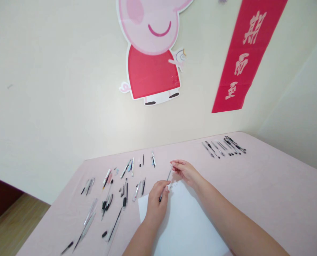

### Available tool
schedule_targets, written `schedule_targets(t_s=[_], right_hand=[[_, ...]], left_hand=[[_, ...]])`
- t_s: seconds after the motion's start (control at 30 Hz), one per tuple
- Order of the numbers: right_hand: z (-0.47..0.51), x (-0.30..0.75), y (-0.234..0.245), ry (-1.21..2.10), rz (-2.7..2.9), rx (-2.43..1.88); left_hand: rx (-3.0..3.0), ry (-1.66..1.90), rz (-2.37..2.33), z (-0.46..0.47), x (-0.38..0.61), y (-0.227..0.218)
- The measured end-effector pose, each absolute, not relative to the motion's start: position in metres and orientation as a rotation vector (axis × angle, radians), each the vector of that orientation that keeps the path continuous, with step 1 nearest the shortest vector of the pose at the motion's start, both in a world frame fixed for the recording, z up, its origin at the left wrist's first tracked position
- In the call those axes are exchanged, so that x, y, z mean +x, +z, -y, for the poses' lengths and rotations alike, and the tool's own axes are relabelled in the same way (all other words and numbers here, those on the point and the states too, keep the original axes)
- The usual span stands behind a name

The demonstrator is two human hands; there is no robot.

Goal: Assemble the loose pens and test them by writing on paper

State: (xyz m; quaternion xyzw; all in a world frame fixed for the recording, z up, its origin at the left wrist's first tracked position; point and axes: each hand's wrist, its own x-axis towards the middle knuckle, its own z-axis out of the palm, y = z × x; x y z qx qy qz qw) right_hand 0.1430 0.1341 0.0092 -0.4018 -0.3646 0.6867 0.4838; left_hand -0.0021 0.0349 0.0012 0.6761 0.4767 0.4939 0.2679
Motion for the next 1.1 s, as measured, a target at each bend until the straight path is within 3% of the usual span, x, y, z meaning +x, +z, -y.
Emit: schedule_targets(t_s=[1.1], right_hand=[[-0.1241, 0.1378, 0.0123, 1.675, 1.043, -0.889]], left_hand=[[1.922, 1.246, -1.258, -0.0326, 0.0002, -0.0048]])
